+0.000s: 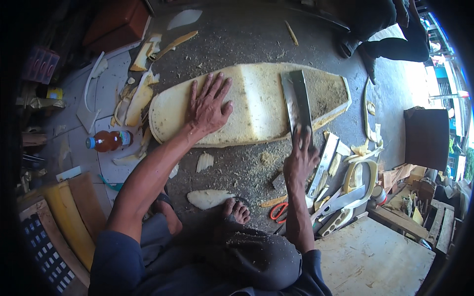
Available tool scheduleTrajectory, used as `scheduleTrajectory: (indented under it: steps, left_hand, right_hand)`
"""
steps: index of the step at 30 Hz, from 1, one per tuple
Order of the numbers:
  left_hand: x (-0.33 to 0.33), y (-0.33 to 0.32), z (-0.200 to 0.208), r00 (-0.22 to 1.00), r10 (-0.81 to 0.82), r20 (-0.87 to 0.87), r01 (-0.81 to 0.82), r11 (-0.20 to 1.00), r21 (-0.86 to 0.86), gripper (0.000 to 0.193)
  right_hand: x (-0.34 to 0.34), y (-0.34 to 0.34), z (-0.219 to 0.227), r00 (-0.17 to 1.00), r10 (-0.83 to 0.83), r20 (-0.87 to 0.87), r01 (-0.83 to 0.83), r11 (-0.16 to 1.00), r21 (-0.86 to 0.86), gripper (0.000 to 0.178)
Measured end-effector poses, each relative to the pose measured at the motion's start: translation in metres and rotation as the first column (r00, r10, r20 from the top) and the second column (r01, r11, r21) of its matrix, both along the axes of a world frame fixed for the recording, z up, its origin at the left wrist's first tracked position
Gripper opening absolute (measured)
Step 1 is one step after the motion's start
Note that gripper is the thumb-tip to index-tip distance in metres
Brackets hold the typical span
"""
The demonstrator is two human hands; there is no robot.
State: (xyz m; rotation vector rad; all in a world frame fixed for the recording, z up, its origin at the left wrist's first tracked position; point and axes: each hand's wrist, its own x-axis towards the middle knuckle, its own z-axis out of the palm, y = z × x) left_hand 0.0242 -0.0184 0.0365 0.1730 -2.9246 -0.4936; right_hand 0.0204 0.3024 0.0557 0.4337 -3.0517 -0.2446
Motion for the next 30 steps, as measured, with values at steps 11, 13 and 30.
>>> scheduleTrajectory:
  steps: [11,13,30]
  left_hand:
    - [-0.014,-0.006,0.002,1.0,-0.017,-0.023,0.016,0.999,-0.036,0.071]
    - [0.001,-0.003,0.001,0.999,0.011,0.033,-0.01,0.999,-0.047,0.071]
    - [-0.008,0.007,0.009,0.998,0.016,0.058,-0.008,0.991,-0.133,0.073]
  right_hand:
    - [-0.017,-0.014,0.003,0.999,-0.04,0.012,0.04,0.996,-0.074,0.085]
    - [0.074,0.016,-0.009,0.992,-0.022,0.125,0.035,0.993,-0.109,0.088]
    - [0.012,-0.058,0.011,0.976,0.036,0.217,0.031,0.954,-0.298,0.088]
